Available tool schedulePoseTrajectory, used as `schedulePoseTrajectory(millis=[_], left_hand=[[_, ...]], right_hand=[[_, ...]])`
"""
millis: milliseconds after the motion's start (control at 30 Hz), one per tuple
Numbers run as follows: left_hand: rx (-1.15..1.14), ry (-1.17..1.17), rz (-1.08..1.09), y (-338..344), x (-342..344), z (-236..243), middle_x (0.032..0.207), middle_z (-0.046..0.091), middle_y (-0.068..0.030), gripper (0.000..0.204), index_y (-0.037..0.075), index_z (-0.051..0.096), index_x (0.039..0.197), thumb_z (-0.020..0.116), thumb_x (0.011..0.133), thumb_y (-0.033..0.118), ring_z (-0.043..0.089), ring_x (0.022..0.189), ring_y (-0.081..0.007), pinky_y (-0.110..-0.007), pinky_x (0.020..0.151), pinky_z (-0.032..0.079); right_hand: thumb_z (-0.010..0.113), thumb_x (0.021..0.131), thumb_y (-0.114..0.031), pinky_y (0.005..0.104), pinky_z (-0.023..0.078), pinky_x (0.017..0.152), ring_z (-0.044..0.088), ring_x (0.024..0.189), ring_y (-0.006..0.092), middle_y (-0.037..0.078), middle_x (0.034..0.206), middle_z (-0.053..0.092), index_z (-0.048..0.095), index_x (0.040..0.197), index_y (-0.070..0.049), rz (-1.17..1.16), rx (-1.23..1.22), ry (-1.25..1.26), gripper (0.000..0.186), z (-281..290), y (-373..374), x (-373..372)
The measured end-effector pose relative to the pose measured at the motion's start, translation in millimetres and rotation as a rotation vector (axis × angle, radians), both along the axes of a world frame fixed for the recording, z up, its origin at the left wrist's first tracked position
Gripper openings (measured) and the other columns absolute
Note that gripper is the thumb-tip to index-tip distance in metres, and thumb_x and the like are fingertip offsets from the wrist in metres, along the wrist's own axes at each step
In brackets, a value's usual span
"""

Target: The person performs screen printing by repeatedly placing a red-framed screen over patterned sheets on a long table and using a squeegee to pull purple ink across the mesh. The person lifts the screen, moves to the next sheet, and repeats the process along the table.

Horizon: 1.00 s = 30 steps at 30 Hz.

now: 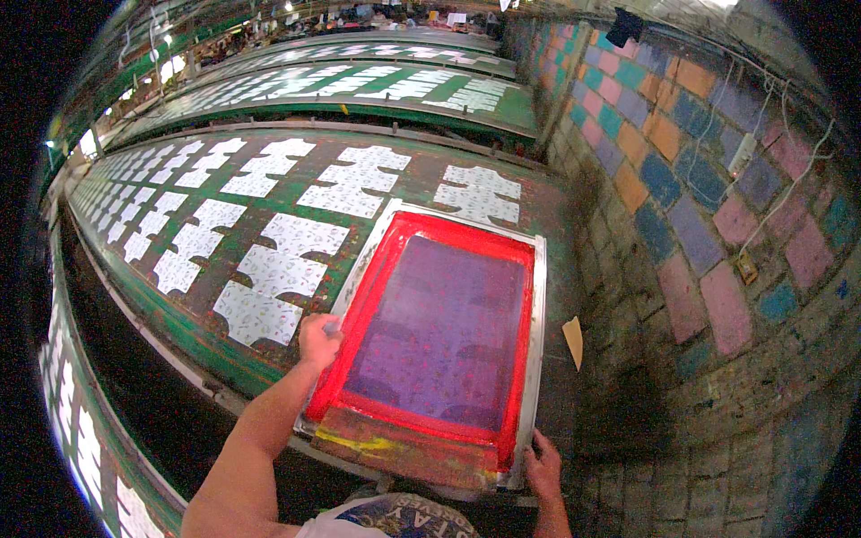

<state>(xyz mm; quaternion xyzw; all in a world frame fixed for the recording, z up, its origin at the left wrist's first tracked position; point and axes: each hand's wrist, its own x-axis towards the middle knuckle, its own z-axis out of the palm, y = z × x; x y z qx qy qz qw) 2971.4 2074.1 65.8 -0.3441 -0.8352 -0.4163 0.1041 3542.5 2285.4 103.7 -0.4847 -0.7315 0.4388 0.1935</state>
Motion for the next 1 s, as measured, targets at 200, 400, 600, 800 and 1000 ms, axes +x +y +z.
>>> schedulePoseTrajectory(millis=[200, 400, 600, 800, 1000], left_hand=[[0.020, -0.008, 0.021, 2, 0, 2, 0.100, 0.073, -0.0131, 0.033, 0.010, 0.078, 0.105, 0.086, 0.072, 0.006, 0.068, 0.104, -0.0385, -0.051, 0.100, 0.053], [0.050, -0.023, 0.023, 1, -2, 0, 0.098, 0.073, -0.0140, 0.031, 0.009, 0.080, 0.102, 0.086, 0.072, 0.006, 0.068, 0.103, -0.0382, -0.051, 0.097, 0.053], [0.073, -0.095, 0.030, 2, -6, -10, 0.096, 0.072, -0.0124, 0.029, 0.011, 0.081, 0.100, 0.088, 0.072, 0.006, 0.069, 0.099, -0.0357, -0.049, 0.094, 0.054], [0.116, -0.376, -0.001, 8, -12, 17, 0.104, 0.077, -0.0130, 0.030, 0.007, 0.080, 0.101, 0.089, 0.073, 0.002, 0.073, 0.095, -0.0275, -0.041, 0.085, 0.057], [0.165, -0.275, -0.006, 18, 36, 74, 0.090, 0.076, -0.0097, 0.026, 0.004, 0.078, 0.096, 0.086, 0.072, 0.004, 0.073, 0.087, -0.0224, -0.037, 0.081, 0.056]], right_hand=[[0.068, 0.095, -0.009, 0.0415, 0.047, 0.119, 0.064, 0.138, 0.0267, 0.016, 0.148, 0.070, 0.066, 0.150, 0.005, -0.097, -0.214, 0.173, 0.057, 18, -4, -11], [0.069, 0.089, -0.011, 0.0422, 0.045, 0.120, 0.062, 0.140, 0.0270, 0.015, 0.150, 0.069, 0.069, 0.146, 0.005, -0.082, -0.233, 0.269, 0.060, 28, -14, -12], [0.070, 0.083, -0.013, 0.0456, 0.040, 0.125, 0.060, 0.143, 0.0312, 0.016, 0.148, 0.068, 0.070, 0.142, 0.007, -0.114, -0.213, 0.352, 0.062, 44, -19, -8], [0.071, 0.086, -0.021, 0.0471, 0.045, 0.123, 0.061, 0.142, 0.0327, 0.018, 0.147, 0.067, 0.068, 0.143, 0.008, -0.079, -0.163, 0.588, 0.064, 69, -7, 11], [0.070, 0.093, -0.029, 0.0481, 0.043, 0.124, 0.061, 0.142, 0.0355, 0.024, 0.148, 0.066, 0.063, 0.147, 0.012, -0.148, -0.286, 0.851, 0.068, 78, 31, 42]])
